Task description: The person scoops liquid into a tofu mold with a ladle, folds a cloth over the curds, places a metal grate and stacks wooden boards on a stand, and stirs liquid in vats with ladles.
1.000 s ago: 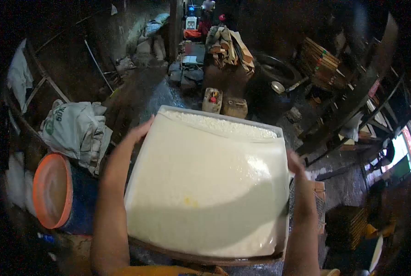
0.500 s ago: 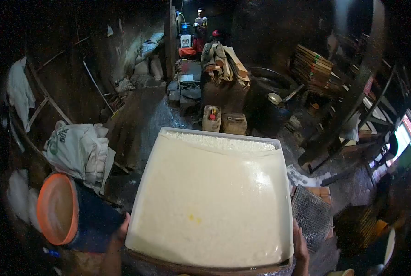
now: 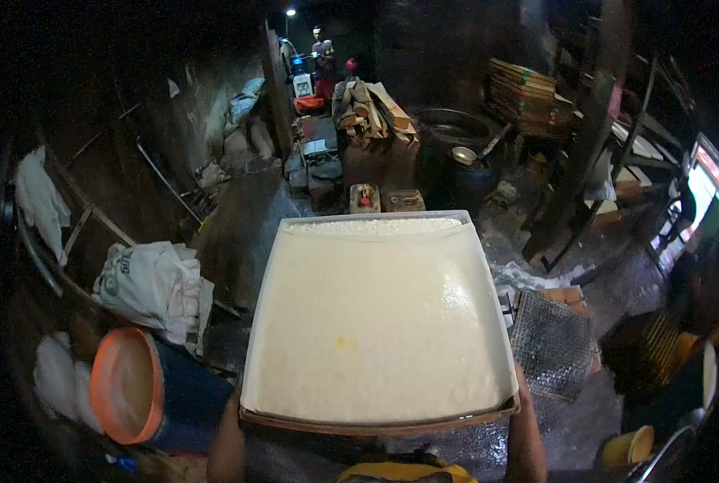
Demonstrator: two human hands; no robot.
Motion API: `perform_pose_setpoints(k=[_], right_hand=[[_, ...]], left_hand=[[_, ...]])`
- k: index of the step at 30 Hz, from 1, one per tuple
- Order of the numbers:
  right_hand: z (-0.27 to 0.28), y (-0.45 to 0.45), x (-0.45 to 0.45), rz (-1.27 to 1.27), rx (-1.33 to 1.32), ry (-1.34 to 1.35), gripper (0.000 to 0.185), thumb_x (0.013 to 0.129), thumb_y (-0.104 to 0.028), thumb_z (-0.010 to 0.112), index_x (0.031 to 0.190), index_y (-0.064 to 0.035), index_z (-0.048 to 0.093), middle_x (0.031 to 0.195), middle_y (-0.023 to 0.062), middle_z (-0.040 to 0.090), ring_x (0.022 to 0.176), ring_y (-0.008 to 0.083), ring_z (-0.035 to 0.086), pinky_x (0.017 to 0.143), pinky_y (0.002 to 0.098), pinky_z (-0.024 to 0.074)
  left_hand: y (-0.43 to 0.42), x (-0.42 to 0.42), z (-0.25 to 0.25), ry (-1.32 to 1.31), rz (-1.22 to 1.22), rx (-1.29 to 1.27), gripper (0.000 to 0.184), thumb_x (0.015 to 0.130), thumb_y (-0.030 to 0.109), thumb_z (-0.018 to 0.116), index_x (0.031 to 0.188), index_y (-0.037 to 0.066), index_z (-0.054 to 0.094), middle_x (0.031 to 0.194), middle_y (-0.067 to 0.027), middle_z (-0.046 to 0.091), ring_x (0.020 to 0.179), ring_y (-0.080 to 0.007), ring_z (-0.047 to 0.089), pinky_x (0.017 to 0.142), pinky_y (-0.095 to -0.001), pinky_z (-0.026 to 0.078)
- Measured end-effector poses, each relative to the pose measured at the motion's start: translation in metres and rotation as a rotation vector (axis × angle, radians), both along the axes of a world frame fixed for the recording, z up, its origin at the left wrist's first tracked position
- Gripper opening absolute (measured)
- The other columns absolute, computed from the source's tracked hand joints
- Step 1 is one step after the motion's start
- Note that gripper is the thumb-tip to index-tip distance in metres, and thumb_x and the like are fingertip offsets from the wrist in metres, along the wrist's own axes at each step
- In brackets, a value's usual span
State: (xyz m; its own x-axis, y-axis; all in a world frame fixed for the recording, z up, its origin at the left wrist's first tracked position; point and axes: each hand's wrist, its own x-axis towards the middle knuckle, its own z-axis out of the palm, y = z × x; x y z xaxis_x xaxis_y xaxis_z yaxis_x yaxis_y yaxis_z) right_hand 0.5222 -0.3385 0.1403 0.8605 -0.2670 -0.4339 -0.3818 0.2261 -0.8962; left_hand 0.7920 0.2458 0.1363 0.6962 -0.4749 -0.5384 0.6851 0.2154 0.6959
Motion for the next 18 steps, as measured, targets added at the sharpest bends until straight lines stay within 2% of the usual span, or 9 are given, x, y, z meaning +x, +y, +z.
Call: perform_pose_setpoints(k=[3, 6, 7, 9, 12, 13, 14, 16, 18], right_hand=[[-0.005, -0.010, -0.003, 0.114, -0.093, 0.022, 0.050, 0.097, -0.033, 0.034, 0.133, 0.0018, 0.038, 0.134, 0.0153, 0.042, 0.121, 0.0249, 0.041, 0.103, 0.0351, 0.0295], [0.024, -0.002, 0.009, -0.041, -0.338, -0.229, 0.049, 0.097, -0.033, 0.036, 0.133, 0.0012, 0.040, 0.132, 0.0142, 0.045, 0.119, 0.0229, 0.043, 0.101, 0.0334, 0.0321], [0.048, 0.009, 0.019, -0.173, -0.479, -0.383, 0.049, 0.097, -0.033, 0.038, 0.132, 0.0008, 0.041, 0.129, 0.0130, 0.048, 0.116, 0.0205, 0.046, 0.098, 0.0313, 0.0353], [0.038, 0.005, 0.022, -0.227, -0.306, -0.239, 0.048, 0.095, -0.036, 0.040, 0.129, -0.0014, 0.046, 0.123, 0.0108, 0.052, 0.110, 0.0173, 0.050, 0.093, 0.0286, 0.0396], [-0.034, 0.004, 0.034, -0.445, 0.291, -0.079, 0.050, 0.093, -0.042, 0.043, 0.127, -0.0057, 0.050, 0.114, 0.0071, 0.058, 0.099, 0.0133, 0.055, 0.084, 0.0260, 0.0449], [-0.016, 0.009, 0.044, -0.482, 0.336, 0.089, 0.052, 0.093, -0.044, 0.043, 0.129, -0.0064, 0.048, 0.113, 0.0063, 0.057, 0.096, 0.0136, 0.055, 0.084, 0.0257, 0.0449], [-0.069, -0.001, 0.048, -0.384, 0.344, -0.091, 0.052, 0.094, -0.041, 0.043, 0.130, -0.0039, 0.046, 0.118, 0.0091, 0.056, 0.104, 0.0169, 0.054, 0.090, 0.0275, 0.0427], [-0.155, -0.018, 0.052, -0.242, 0.011, -0.299, 0.048, 0.096, -0.035, 0.040, 0.131, -0.0016, 0.043, 0.123, 0.0119, 0.053, 0.110, 0.0198, 0.051, 0.095, 0.0293, 0.0395], [-0.193, -0.028, 0.058, -0.163, -0.359, -0.411, 0.042, 0.098, -0.025, 0.038, 0.131, -0.0004, 0.041, 0.122, 0.0105, 0.054, 0.110, 0.0207, 0.052, 0.096, 0.0300, 0.0398]], left_hand=[[0.009, 0.014, 0.011, -0.352, -0.034, 0.478, 0.048, 0.092, 0.036, 0.047, 0.123, 0.000, 0.050, 0.117, -0.0142, 0.057, 0.103, -0.0246, 0.056, 0.092, -0.0359, 0.042], [-0.022, -0.004, 0.085, -1.035, 0.185, 1.328, 0.042, 0.085, 0.024, 0.057, 0.117, -0.003, 0.053, 0.114, -0.0177, 0.057, 0.104, -0.0273, 0.055, 0.094, -0.0369, 0.040], [-0.036, -0.015, 0.111, -1.085, 0.273, 1.329, 0.041, 0.083, 0.022, 0.058, 0.115, -0.003, 0.054, 0.114, -0.0184, 0.057, 0.106, -0.0288, 0.054, 0.095, -0.0373, 0.039], [-0.073, -0.042, 0.153, -1.187, 0.448, 1.319, 0.039, 0.080, 0.017, 0.062, 0.111, -0.004, 0.056, 0.114, -0.0200, 0.056, 0.109, -0.0316, 0.052, 0.096, -0.0380, 0.038], [-0.138, -0.085, 0.175, -1.135, 0.301, 1.088, 0.041, 0.076, 0.016, 0.065, 0.111, -0.002, 0.055, 0.114, -0.0198, 0.056, 0.111, -0.0344, 0.050, 0.097, -0.0388, 0.037], [-0.168, -0.103, 0.178, -1.167, 0.215, 1.107, 0.042, 0.074, 0.015, 0.067, 0.111, -0.001, 0.055, 0.114, -0.0187, 0.056, 0.112, -0.0355, 0.049, 0.099, -0.0416, 0.035], [-0.202, -0.117, 0.181, -1.196, 0.130, 1.122, 0.043, 0.071, 0.014, 0.069, 0.110, 0.001, 0.055, 0.114, -0.0176, 0.056, 0.113, -0.0367, 0.048, 0.101, -0.0443, 0.032], [-0.263, -0.141, 0.180, -1.504, -0.090, 1.147, 0.040, 0.070, 0.007, 0.067, 0.108, 0.000, 0.057, 0.112, -0.0157, 0.059, 0.113, -0.0329, 0.050, 0.104, -0.0467, 0.028], [-0.319, -0.163, 0.163, -1.441, -0.152, 0.947, 0.044, 0.066, 0.006, 0.068, 0.108, 0.001, 0.059, 0.115, -0.0164, 0.058, 0.117, -0.0343, 0.048, 0.107, -0.0523, 0.020]])
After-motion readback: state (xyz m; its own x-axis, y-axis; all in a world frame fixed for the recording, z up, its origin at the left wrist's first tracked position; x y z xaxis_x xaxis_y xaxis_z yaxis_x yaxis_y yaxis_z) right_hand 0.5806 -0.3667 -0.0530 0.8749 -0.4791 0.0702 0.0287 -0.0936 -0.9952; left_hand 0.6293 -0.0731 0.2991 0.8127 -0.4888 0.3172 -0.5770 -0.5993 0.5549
